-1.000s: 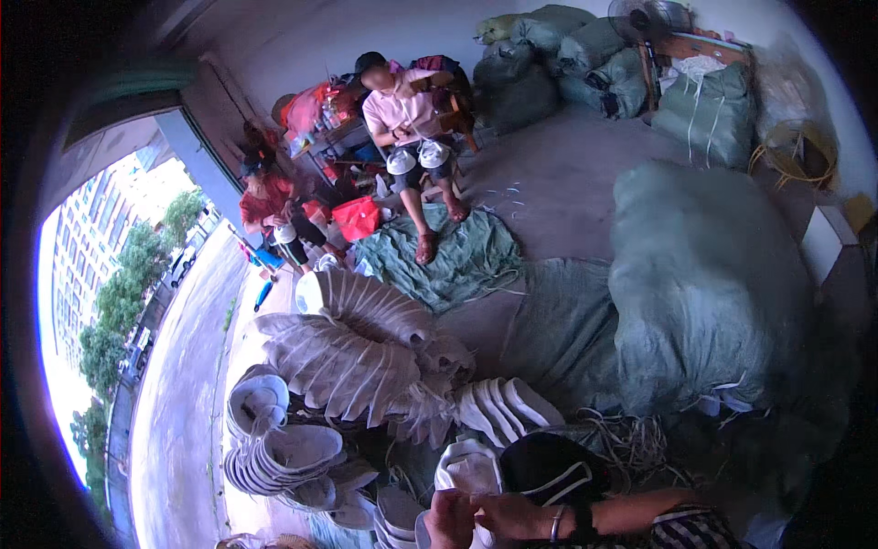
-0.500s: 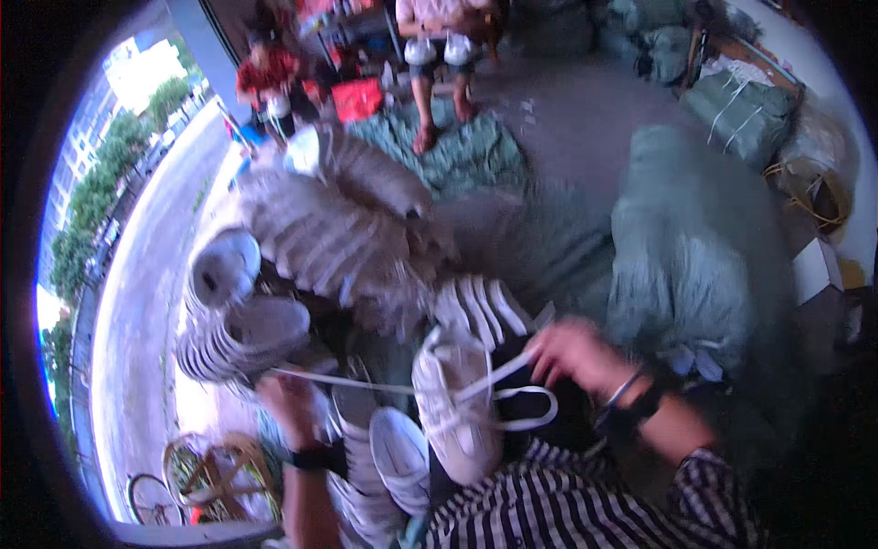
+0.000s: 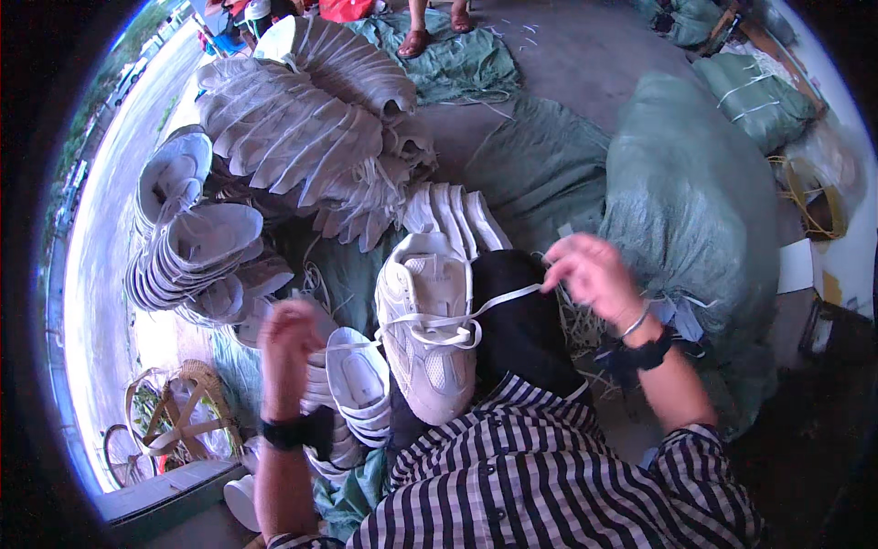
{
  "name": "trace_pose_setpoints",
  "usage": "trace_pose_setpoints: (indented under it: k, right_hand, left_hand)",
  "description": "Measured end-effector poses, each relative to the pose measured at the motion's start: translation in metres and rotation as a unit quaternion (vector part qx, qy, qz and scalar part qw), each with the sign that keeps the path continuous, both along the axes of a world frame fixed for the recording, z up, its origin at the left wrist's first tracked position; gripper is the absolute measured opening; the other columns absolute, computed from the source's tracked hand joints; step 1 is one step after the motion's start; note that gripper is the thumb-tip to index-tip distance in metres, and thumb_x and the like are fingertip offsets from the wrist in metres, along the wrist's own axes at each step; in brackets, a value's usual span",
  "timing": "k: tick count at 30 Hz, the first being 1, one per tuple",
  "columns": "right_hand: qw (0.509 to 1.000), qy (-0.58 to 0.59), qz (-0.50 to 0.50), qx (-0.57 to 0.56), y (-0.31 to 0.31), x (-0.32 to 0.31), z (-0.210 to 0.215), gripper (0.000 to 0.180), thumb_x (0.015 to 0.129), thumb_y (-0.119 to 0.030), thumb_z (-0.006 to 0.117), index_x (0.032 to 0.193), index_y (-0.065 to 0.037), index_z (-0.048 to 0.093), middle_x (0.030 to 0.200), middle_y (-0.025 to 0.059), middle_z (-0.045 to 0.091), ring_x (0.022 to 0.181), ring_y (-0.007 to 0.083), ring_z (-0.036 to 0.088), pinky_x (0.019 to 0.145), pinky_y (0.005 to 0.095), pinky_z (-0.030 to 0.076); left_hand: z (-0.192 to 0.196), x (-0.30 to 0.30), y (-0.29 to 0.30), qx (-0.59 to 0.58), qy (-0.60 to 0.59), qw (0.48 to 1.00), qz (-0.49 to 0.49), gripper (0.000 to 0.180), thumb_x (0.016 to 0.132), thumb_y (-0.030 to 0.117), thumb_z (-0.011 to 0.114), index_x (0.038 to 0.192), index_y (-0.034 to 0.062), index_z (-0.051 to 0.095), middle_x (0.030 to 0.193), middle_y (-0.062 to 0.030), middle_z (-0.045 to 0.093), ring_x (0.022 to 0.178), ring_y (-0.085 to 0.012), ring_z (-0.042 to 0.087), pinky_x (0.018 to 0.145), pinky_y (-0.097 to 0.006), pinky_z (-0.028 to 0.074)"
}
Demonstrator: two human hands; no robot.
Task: The recorder is lacing a white sneaker while sitting in a warehouse setting.
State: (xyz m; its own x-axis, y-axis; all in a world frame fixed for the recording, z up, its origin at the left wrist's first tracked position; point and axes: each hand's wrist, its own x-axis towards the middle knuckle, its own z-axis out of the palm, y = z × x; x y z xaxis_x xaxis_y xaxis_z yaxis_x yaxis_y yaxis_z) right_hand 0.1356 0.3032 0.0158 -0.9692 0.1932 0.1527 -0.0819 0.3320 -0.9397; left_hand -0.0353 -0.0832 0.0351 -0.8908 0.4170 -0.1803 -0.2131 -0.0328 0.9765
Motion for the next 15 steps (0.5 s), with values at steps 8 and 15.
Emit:
trace_pose_setpoints:
  k: [8, 15]
  right_hand:
    - [0.961, 0.015, 0.148, 0.234, -0.115, 0.008, -0.002, 0.009, 0.080, -0.009, 0.058, 0.087, -0.004, 0.059, 0.097, 0.0106, 0.060, 0.077, 0.0228, 0.063, 0.060, 0.0300, 0.052]
    - [0.924, 0.082, 0.212, 0.307, -0.110, 0.022, -0.001, 0.010, 0.082, -0.015, 0.056, 0.081, -0.005, 0.056, 0.092, 0.0083, 0.057, 0.082, 0.0221, 0.061, 0.060, 0.0303, 0.052]
  left_hand:
    - [0.012, 0.064, 0.083, -0.345, 0.560, 0.732, -0.177, 0.017, 0.066, 0.011, 0.067, 0.082, 0.0164, 0.065, 0.078, -0.0015, 0.051, 0.076, -0.0202, 0.052, 0.054, -0.033, 0.044]
    - [-0.040, 0.063, 0.065, -0.309, 0.407, 0.859, 0.025, 0.016, 0.070, -0.003, 0.062, 0.081, 0.0071, 0.057, 0.080, -0.0081, 0.055, 0.061, -0.0215, 0.056, 0.052, -0.030, 0.046]
